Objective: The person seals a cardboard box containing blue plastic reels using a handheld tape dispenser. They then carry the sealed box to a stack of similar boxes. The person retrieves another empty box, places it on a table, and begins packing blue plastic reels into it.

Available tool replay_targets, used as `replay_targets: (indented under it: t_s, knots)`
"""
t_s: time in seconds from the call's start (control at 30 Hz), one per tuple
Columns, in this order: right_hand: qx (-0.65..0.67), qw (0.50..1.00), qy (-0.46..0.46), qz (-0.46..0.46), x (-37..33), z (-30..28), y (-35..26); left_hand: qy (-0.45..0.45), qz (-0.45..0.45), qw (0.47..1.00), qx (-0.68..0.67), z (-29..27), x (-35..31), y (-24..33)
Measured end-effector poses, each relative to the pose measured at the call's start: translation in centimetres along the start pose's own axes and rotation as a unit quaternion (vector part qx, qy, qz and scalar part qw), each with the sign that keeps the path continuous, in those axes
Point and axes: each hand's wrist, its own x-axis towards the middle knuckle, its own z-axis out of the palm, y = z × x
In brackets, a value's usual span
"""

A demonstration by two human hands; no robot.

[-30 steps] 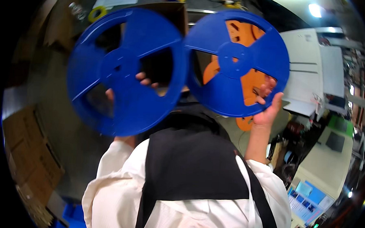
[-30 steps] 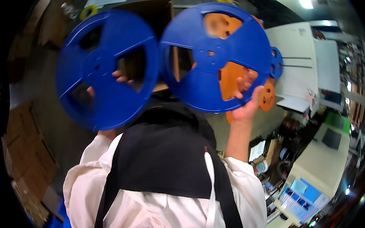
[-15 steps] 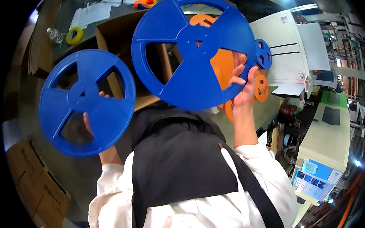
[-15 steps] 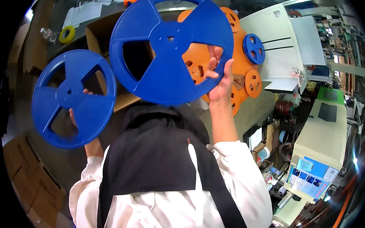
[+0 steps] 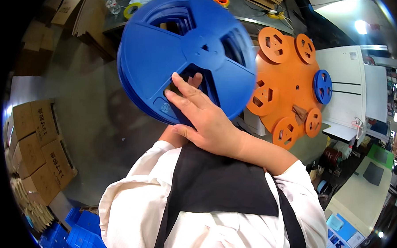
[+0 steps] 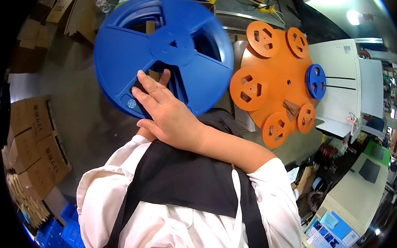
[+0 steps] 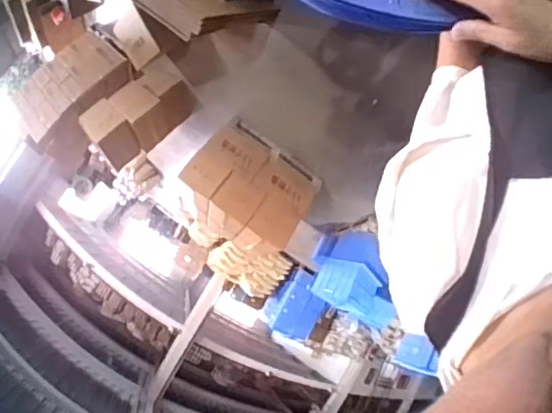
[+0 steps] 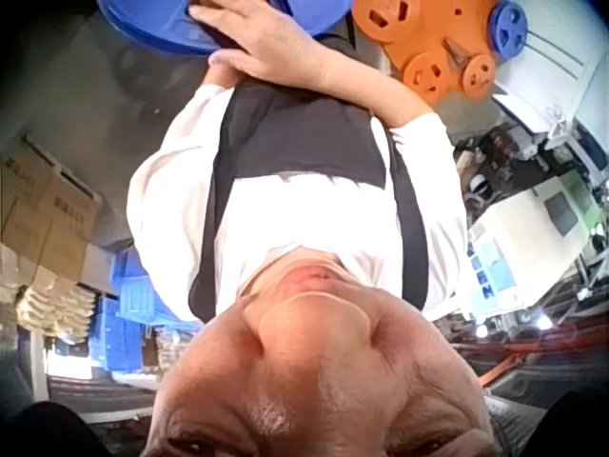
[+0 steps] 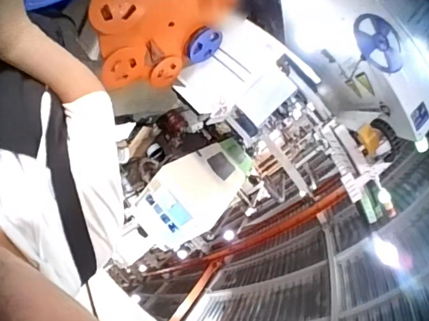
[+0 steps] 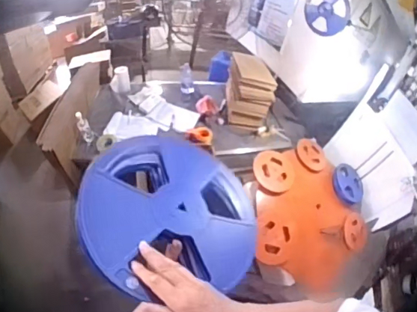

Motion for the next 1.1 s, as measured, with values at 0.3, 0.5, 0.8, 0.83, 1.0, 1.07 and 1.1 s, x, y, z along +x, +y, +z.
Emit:
replay_targets:
  t_s: [0.3, 0.5, 0.8, 0.83, 1.0, 1.07, 1.1]
  knots:
    - [0.133, 0.987, -0.085, 0.01, 1.4, 1.1, -1.9, -0.096, -0.043, 0.977, -0.183, 1.6, -0.5, -0.3]
    - [0.081, 0.989, -0.004, -0.126, 2.6, -4.2, -1.6, -0.113, -0.03, 0.971, -0.209, 2.1, -0.6, -0.3]
    - [0.288, 0.834, 0.435, 0.178, -6.4, -12.5, 7.0, -0.011, -0.029, 0.991, -0.131, -3.6, -0.1, -0.7]
    - [0.299, 0.822, 0.442, 0.202, -7.5, -12.4, 7.6, -0.003, -0.014, 0.995, -0.102, -3.9, -0.2, -0.6]
    - [0.344, 0.765, 0.468, 0.279, -11.3, -12.4, 9.8, 0.116, -0.051, 0.991, -0.036, -6.0, 0.4, 1.5]
    - [0.349, 0.757, 0.459, 0.307, -11.9, -11.8, 10.2, 0.252, -0.109, 0.96, -0.053, -10.8, 0.6, 1.6]
    - [0.352, 0.754, 0.453, 0.319, -12.2, -11.5, 10.3, 0.241, -0.085, 0.966, 0.029, -11.4, 1.4, 1.6]
